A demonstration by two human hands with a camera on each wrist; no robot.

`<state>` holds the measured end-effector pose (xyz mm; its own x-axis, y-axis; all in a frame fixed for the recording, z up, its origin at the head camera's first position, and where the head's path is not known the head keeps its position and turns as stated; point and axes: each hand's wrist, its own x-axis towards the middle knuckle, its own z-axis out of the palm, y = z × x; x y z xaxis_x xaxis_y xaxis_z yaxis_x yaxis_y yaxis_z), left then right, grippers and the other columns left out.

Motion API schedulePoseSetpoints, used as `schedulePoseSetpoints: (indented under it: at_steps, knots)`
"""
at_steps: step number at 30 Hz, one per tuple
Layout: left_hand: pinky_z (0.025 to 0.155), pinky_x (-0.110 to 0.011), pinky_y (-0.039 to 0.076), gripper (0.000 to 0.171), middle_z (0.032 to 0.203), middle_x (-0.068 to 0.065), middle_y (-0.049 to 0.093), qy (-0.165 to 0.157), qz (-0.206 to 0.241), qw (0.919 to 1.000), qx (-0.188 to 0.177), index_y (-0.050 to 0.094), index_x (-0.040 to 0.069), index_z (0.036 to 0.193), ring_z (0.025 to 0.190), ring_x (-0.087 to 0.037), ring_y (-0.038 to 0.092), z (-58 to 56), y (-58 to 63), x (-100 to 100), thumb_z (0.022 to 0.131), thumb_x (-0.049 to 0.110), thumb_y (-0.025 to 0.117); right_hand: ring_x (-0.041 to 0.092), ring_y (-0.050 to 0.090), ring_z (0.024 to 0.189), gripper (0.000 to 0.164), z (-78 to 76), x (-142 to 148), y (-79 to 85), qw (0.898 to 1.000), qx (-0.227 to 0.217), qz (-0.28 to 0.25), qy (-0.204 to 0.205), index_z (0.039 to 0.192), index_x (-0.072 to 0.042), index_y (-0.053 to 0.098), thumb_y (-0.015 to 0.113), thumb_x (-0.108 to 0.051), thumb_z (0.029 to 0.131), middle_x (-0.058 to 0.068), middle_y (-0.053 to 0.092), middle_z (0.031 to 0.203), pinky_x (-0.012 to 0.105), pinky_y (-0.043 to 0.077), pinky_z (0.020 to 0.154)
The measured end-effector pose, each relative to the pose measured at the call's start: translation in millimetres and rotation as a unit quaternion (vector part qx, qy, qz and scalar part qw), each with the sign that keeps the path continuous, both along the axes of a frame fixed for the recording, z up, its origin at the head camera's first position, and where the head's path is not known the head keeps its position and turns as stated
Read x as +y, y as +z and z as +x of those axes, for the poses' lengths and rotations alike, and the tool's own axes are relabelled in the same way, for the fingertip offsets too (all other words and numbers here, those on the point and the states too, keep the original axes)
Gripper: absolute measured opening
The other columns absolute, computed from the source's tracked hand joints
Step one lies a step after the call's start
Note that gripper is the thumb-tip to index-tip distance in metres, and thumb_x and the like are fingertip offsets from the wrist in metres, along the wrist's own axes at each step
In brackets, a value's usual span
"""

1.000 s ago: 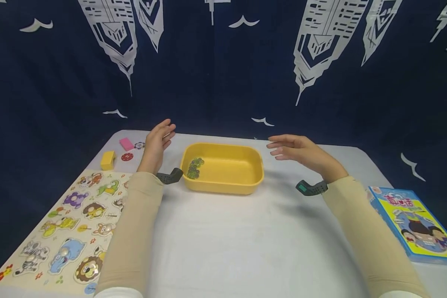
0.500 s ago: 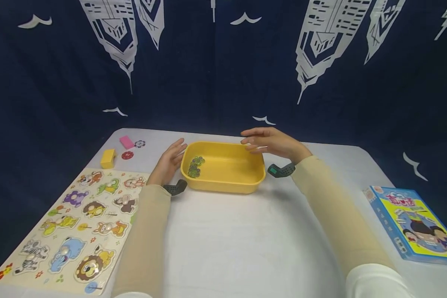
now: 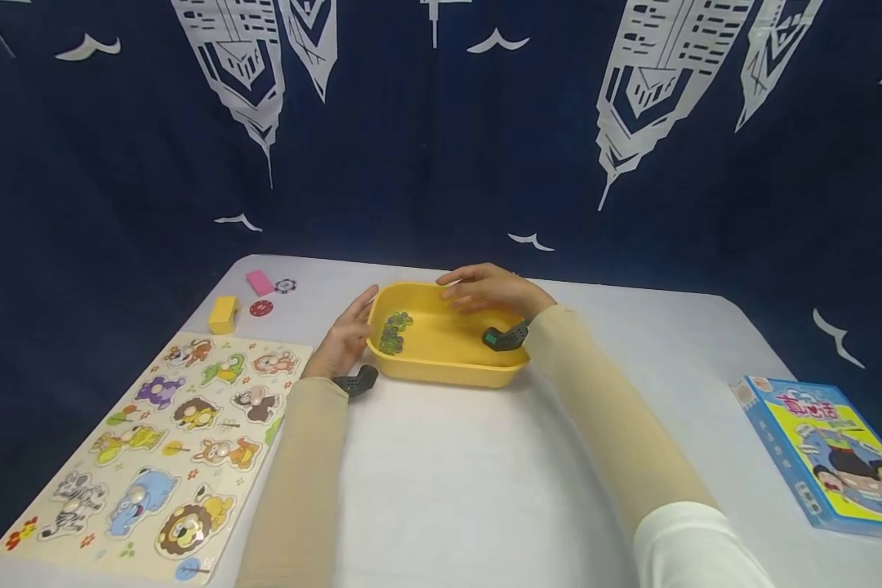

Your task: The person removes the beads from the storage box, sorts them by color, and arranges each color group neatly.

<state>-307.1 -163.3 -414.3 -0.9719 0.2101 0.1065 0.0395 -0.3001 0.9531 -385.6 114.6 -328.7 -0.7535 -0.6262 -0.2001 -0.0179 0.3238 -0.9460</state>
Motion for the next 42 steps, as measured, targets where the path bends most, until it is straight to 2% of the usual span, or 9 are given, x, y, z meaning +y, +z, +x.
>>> schedulePoseSetpoints:
  at_steps: [4, 7, 10, 14, 18, 22, 33, 37, 42]
  knots:
    - [0.123, -0.047, 0.011, 0.087, 0.164, -0.011, 0.022, 0.001, -0.017, 0.9998, -0.006, 0.02, 0.013, 0.16, 0.152, -0.027, 0.018, 1.6, -1.6, -1, 0.078, 0.0, 0.045, 0.036, 0.057, 0.123, 0.046, -2.0, -16, -7.1, 0.999, 0.012, 0.032, 0.025, 0.142, -0.001, 0.053, 0.061, -0.01, 0.097, 0.016, 0.054, 0.142, 0.047, 0.045, 0.106]
    - [0.123, -0.047, 0.011, 0.087, 0.164, -0.012, 0.023, 0.002, -0.015, 0.9999, -0.008, 0.02, 0.013, 0.16, 0.151, -0.027, 0.019, 2.1, -2.8, -3, 0.078, -0.001, 0.044, 0.03, 0.063, 0.112, 0.044, -2.4, -27, -12.7, 0.997, 0.03, 0.065, 0.043, 0.139, -0.003, 0.056, 0.062, -0.009, 0.096, 0.013, 0.061, 0.131, 0.042, 0.05, 0.102]
    - [0.122, -0.048, 0.012, 0.086, 0.163, -0.013, 0.025, 0.002, -0.006, 0.9999, -0.008, 0.021, 0.014, 0.16, 0.151, -0.028, 0.02, 2.0, -3.9, -4, 0.078, -0.002, 0.044, 0.025, 0.064, 0.091, 0.042, -3.4, -37, -18.9, 0.994, 0.04, 0.086, 0.058, 0.135, -0.002, 0.059, 0.062, -0.005, 0.094, 0.013, 0.068, 0.111, 0.035, 0.055, 0.087]
    - [0.122, -0.052, 0.009, 0.084, 0.163, -0.013, 0.026, 0.001, -0.006, 0.9999, -0.012, 0.022, 0.014, 0.16, 0.151, -0.028, 0.021, 1.8, -5.7, -4, 0.08, -0.001, 0.045, 0.02, 0.056, 0.073, 0.039, -6.0, -47, -27.1, 0.991, 0.051, 0.102, 0.071, 0.131, 0.001, 0.06, 0.062, -0.003, 0.092, 0.008, 0.066, 0.092, 0.028, 0.051, 0.068]
    - [0.122, -0.052, 0.009, 0.083, 0.163, -0.015, 0.025, 0.0, -0.009, 0.9999, -0.007, 0.022, 0.014, 0.16, 0.151, -0.029, 0.02, 1.5, -6.7, -4, 0.081, 0.001, 0.044, 0.015, 0.057, 0.073, 0.037, -11.3, -56, -35.8, 0.988, 0.069, 0.123, 0.069, 0.128, 0.002, 0.061, 0.062, -0.004, 0.092, 0.002, 0.064, 0.091, 0.024, 0.051, 0.066]
    - [0.122, -0.047, 0.016, 0.082, 0.162, -0.017, 0.025, 0.007, -0.016, 0.9998, 0.009, 0.022, 0.012, 0.159, 0.15, -0.031, 0.023, 0.1, -6.6, -1, 0.081, -0.001, 0.043, 0.012, 0.055, 0.072, 0.035, -15.1, -61, -40.4, 0.984, 0.088, 0.136, 0.075, 0.126, 0.003, 0.062, 0.061, -0.002, 0.092, 0.002, 0.063, 0.09, 0.022, 0.05, 0.066]
    - [0.119, -0.047, 0.027, 0.079, 0.155, -0.018, 0.04, 0.08, -0.108, 0.9898, 0.049, 0.032, 0.013, 0.156, 0.143, -0.031, 0.037, -0.5, -3.1, 8, 0.079, 0.001, 0.042, 0.01, 0.046, 0.061, 0.029, -12.4, -68, -37.3, 0.976, 0.123, 0.16, 0.078, 0.117, 0.005, 0.062, 0.061, 0.003, 0.088, -0.001, 0.054, 0.073, 0.021, 0.041, 0.059]
    - [0.119, -0.045, 0.026, 0.079, 0.155, -0.018, 0.04, 0.082, -0.115, 0.9887, 0.051, 0.032, 0.012, 0.156, 0.144, -0.031, 0.037, -0.3, -3.4, 9, 0.079, 0.001, 0.041, 0.01, 0.045, 0.062, 0.023, -10.1, -69, -36.4, 0.97, 0.144, 0.18, 0.078, 0.11, 0.003, 0.062, 0.063, 0.004, 0.087, -0.001, 0.05, 0.069, 0.021, 0.04, 0.059]
    - [0.12, -0.045, 0.025, 0.08, 0.156, -0.015, 0.04, 0.082, -0.125, 0.9878, 0.042, 0.032, 0.016, 0.157, 0.144, -0.029, 0.036, 1.9, -2.6, 9, 0.078, 0.002, 0.041, 0.01, 0.048, 0.063, 0.018, -8.7, -69, -38.1, 0.963, 0.174, 0.192, 0.078, 0.103, 0.004, 0.065, 0.065, 0.005, 0.085, 0.0, 0.055, 0.072, 0.02, 0.041, 0.058]
